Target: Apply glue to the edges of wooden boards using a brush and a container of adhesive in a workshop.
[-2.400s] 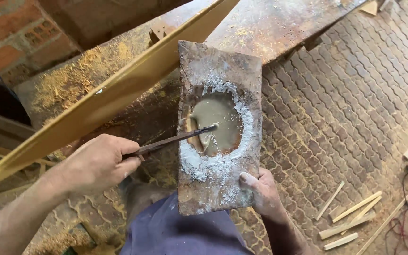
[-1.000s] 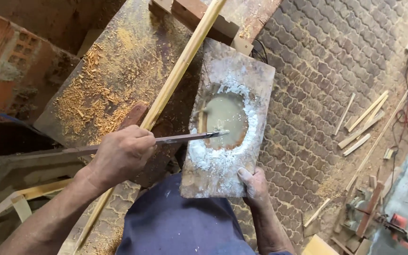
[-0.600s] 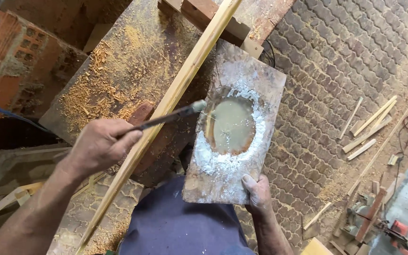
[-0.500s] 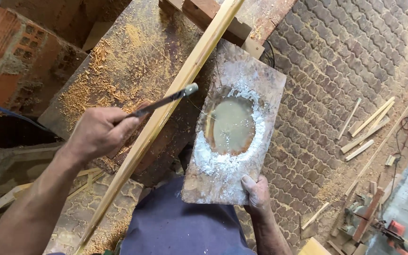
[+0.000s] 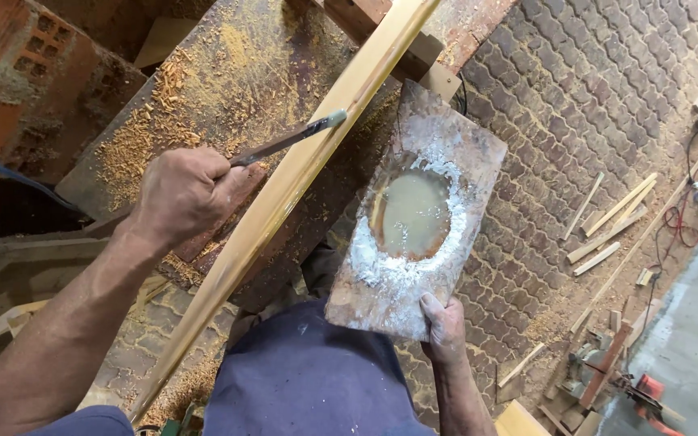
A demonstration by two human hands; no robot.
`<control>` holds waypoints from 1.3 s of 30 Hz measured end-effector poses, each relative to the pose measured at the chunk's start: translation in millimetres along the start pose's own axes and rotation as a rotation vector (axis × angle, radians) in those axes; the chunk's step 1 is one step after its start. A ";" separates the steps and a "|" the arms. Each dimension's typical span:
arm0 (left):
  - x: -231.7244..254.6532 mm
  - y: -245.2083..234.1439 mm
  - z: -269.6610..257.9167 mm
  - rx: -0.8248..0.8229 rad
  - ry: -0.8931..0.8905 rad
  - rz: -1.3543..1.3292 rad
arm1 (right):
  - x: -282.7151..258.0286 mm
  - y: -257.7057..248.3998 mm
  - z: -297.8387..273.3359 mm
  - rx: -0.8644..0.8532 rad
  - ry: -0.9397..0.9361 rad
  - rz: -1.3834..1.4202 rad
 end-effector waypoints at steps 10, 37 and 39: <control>26.6 -33.7 -68.8 0.175 0.154 0.194 | 94.5 -10.1 74.9 0.054 0.106 -0.001; 25.3 5.6 -83.7 -0.048 0.306 0.188 | 194.6 24.3 193.0 0.021 0.355 -0.151; 24.2 -3.4 -97.2 -0.087 0.276 0.190 | 190.7 26.5 192.7 -0.057 0.338 -0.152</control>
Point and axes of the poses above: each hand's wrist, its own z-axis towards the middle knuckle, its own y-axis out of the palm, x = y × z, the point moved 5 cm from there along z, towards the middle knuckle, and after that the axes turned 15 degrees about x, right-handed, at the moved point
